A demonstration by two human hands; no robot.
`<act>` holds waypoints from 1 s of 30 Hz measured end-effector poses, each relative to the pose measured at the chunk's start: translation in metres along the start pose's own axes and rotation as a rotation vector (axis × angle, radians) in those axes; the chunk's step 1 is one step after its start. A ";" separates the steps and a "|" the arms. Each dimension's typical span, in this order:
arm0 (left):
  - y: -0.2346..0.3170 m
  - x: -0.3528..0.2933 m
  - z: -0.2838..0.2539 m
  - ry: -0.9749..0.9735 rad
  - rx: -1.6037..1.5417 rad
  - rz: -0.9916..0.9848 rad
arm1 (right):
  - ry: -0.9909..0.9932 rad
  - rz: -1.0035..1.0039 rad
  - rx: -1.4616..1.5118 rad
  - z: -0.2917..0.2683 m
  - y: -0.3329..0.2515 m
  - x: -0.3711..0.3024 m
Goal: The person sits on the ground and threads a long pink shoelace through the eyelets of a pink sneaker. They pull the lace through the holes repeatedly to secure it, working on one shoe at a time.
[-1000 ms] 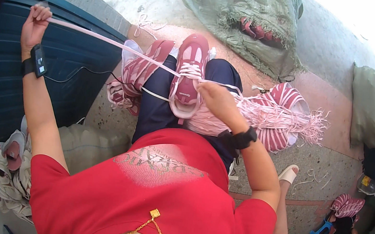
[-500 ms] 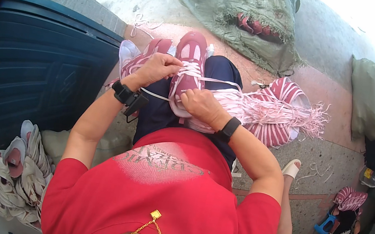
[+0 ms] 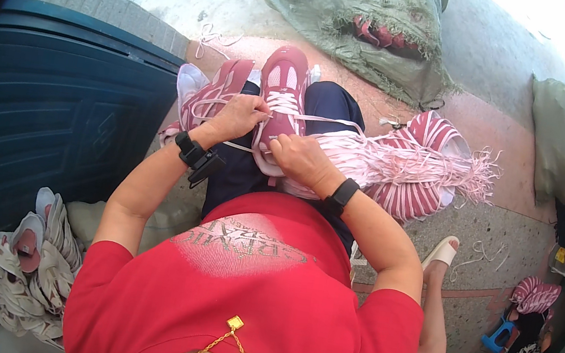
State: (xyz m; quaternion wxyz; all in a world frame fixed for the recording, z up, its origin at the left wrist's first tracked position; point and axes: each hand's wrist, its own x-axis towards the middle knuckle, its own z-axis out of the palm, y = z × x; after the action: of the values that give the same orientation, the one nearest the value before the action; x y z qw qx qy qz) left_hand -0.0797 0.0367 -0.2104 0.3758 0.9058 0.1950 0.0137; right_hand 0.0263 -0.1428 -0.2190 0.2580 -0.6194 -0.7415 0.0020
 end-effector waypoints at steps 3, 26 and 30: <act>0.006 0.004 -0.001 -0.061 0.234 0.100 | -0.011 0.005 -0.006 0.003 0.000 -0.002; 0.007 0.005 0.027 0.081 -0.251 -0.206 | 0.017 0.398 0.437 -0.017 0.000 -0.002; 0.001 0.006 0.032 0.066 -0.389 -0.272 | 0.102 0.714 0.519 -0.005 0.022 0.006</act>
State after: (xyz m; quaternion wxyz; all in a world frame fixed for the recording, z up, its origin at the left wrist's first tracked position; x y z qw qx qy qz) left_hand -0.0687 0.0168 -0.2334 0.5353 0.7807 0.3210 0.0299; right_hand 0.0481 -0.1337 -0.2197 0.4244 -0.7508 -0.4421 0.2463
